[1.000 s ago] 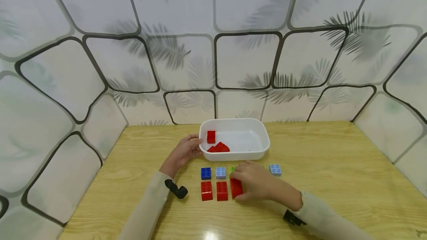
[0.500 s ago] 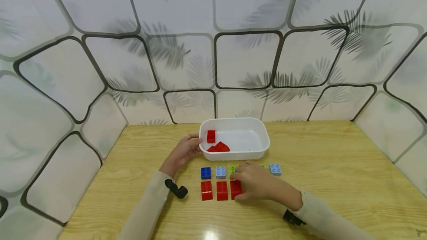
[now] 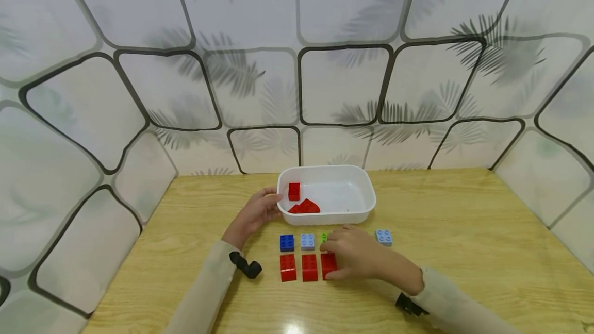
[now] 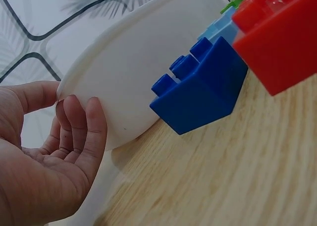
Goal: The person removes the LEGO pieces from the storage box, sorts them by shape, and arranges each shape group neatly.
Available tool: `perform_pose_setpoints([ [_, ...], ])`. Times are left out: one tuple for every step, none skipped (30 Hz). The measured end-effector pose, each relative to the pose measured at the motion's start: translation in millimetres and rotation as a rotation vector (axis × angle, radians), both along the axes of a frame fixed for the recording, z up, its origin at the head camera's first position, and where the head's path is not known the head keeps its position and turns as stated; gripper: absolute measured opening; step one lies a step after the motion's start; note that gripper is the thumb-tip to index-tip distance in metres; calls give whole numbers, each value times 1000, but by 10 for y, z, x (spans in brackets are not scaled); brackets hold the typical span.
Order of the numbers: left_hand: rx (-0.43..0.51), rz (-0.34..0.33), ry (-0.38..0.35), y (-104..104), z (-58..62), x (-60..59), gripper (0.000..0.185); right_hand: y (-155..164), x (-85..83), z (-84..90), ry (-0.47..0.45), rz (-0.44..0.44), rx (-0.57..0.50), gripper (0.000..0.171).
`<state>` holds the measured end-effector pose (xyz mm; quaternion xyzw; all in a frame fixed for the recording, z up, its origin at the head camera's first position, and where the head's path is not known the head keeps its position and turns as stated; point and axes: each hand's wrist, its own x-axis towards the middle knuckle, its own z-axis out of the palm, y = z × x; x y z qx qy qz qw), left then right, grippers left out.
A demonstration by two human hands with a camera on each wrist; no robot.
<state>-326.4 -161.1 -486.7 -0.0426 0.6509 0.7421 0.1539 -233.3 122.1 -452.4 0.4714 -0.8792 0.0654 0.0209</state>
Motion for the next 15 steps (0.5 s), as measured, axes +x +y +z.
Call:
perform_pose_setpoints([
  [0,1,0,0,0,2,38,2,2,8,-1,3,-3,47],
  [0,1,0,1,1,4,39,4,3,13,1,6,-6,47],
  [1,2,0,1,1,4,38,7,1,18,1,9,-12,47],
  [2,0,2,-1,-2,3,39,9,0,25,5,14,-19,46],
  [6,2,1,-3,-5,1,39,13,-2,31,9,18,-28,45],
  [10,3,0,-5,-7,-1,39,17,-7,35,7,19,-34,44],
  [13,3,0,-3,-5,-5,39,25,-12,43,8,22,-49,43],
  [13,2,-1,-2,-3,-9,39,34,-21,48,12,28,-70,42],
  [15,1,-2,-1,-2,-12,39,43,-30,59,11,32,-88,40],
  [16,-1,-1,0,1,-13,39,51,-42,75,13,35,-106,39],
  [16,-2,-2,2,6,-12,39,57,-58,93,13,37,-125,38],
  [13,-5,0,1,9,-9,39,61,-78,117,20,42,-143,36],
  [11,-8,1,1,10,-5,39,65,-101,149,30,48,-162,36],
  [10,-12,2,1,10,-2,39,69,-126,183,45,53,-182,35],
  [10,-15,3,3,8,0,39,72,-151,227,54,49,-194,34],
])
